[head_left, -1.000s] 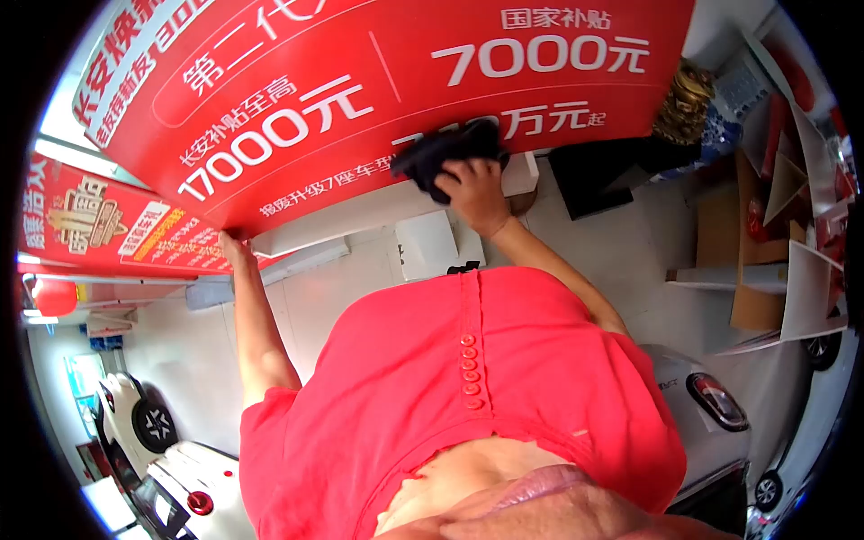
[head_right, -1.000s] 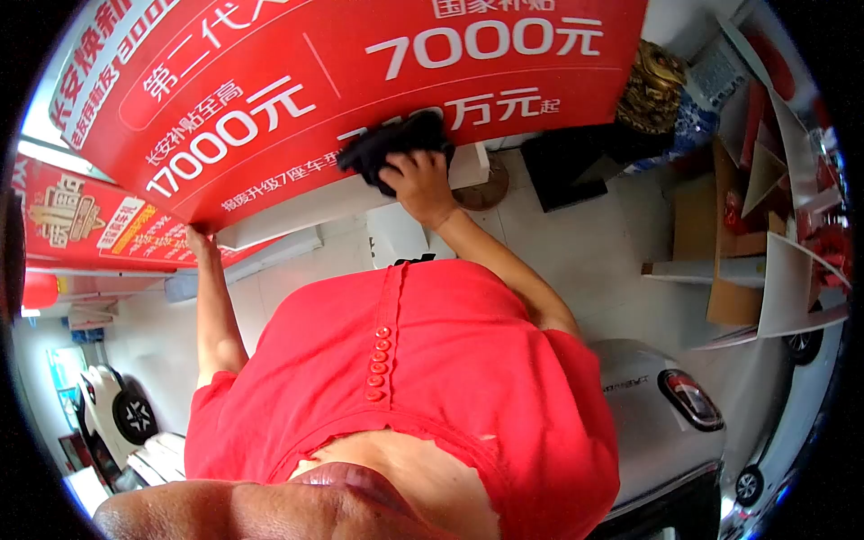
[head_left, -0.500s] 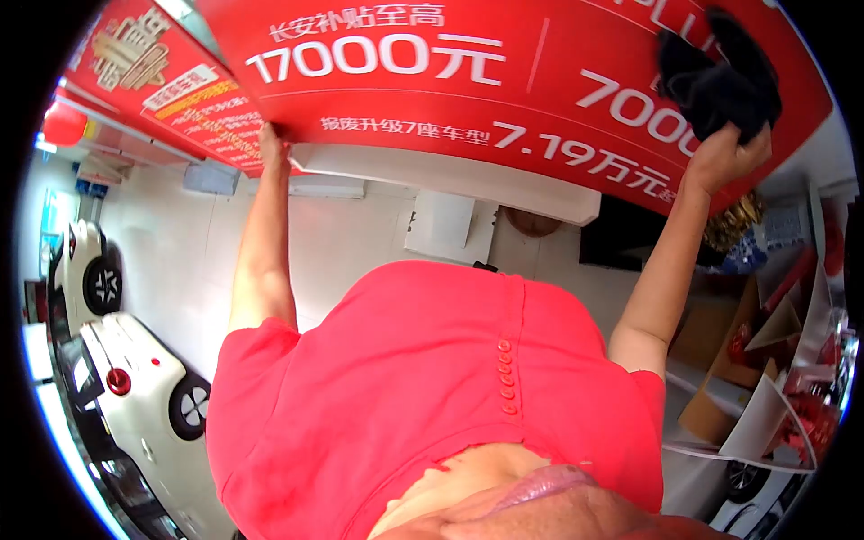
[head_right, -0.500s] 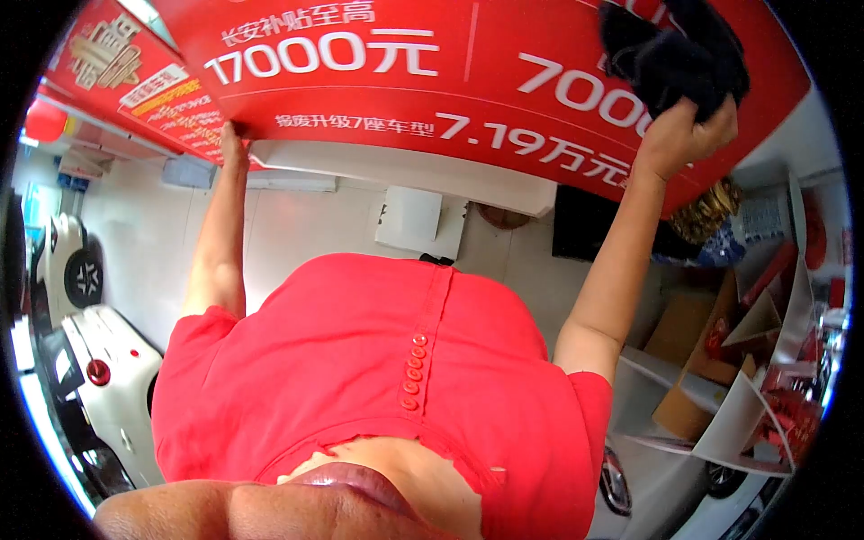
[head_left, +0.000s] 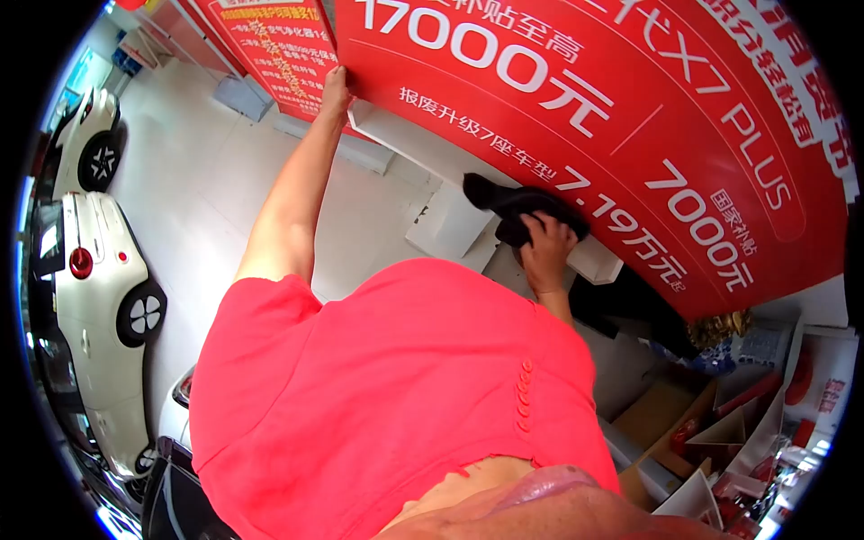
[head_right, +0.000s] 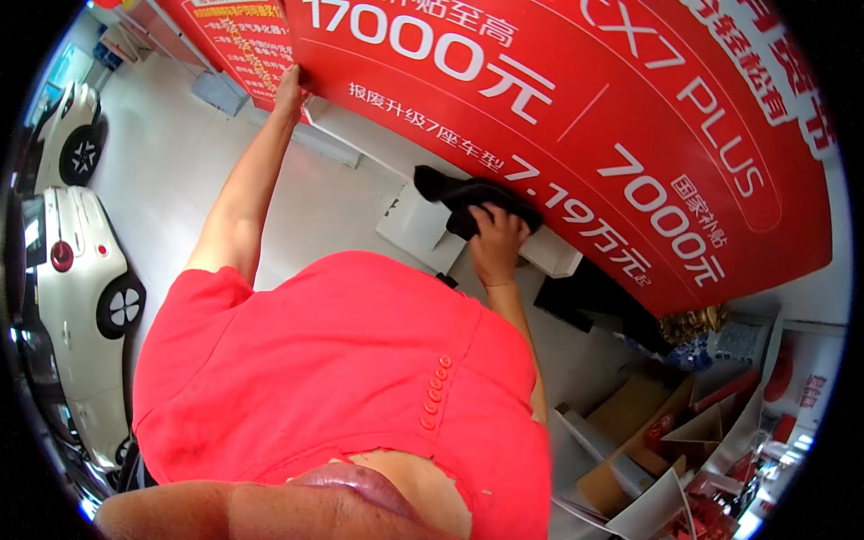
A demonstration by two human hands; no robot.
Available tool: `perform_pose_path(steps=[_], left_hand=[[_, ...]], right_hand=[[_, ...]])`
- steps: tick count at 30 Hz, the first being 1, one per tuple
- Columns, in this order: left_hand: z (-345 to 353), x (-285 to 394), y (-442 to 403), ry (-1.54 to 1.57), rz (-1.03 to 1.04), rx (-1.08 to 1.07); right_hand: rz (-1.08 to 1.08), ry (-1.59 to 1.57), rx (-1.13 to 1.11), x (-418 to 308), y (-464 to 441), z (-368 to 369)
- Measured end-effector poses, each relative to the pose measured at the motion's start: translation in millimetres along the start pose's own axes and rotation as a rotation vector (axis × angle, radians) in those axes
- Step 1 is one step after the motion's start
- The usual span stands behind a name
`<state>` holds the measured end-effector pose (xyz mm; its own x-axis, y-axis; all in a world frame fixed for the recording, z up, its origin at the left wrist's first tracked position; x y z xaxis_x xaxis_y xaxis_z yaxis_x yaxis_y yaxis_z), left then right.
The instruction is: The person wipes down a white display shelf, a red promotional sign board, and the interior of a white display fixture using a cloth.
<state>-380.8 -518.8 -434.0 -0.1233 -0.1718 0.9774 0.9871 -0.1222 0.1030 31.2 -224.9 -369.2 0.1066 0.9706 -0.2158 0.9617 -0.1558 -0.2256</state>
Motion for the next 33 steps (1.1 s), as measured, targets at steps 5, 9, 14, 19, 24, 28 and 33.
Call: perform_pose_path(steps=[5, 9, 14, 19, 24, 28, 33], left_hand=[[11.3, 17.8, 21.5, -0.033, -0.041, -0.04], [0.3, -1.2, 1.2, -0.062, -0.049, -0.066], [0.9, 1.8, 0.5, 0.001, 0.037, -0.039], [-5.3, -3.0, -3.8, -0.072, 0.018, -0.081], [-0.6, 13.0, 14.5, -0.084, -0.036, -0.063], [-2.1, 10.6, 12.1, -0.025, 0.018, -0.082], [-5.3, 7.3, 8.1, -0.024, 0.054, 0.013]], right_hand=[[0.165, -0.178, 0.445, 23.6, -25.9, -103.0], [0.166, -0.295, 0.893, 29.6, -49.9, -220.6], [-0.071, 0.263, 1.114, 15.8, -113.5, -276.6], [-0.148, 0.492, 0.786, -23.7, -141.1, -174.5], [-0.269, 0.376, 0.415, -53.3, -90.7, -22.4], [-0.289, 0.046, 0.059, -51.5, -53.7, 15.8], [-0.069, -0.333, 0.212, -30.5, -64.9, -41.8]])
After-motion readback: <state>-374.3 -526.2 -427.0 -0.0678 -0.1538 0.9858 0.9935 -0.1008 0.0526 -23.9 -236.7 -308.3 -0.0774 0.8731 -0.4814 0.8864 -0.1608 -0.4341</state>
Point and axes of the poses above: each hand's wrist, its own y-axis away from the middle knuckle, its own z-axis out of the palm, x = y × z, the point moved 5 cm from there along -y, towards the middle knuckle, and after that the axes turned 6 degrees about -x, right-handed, at the moved point
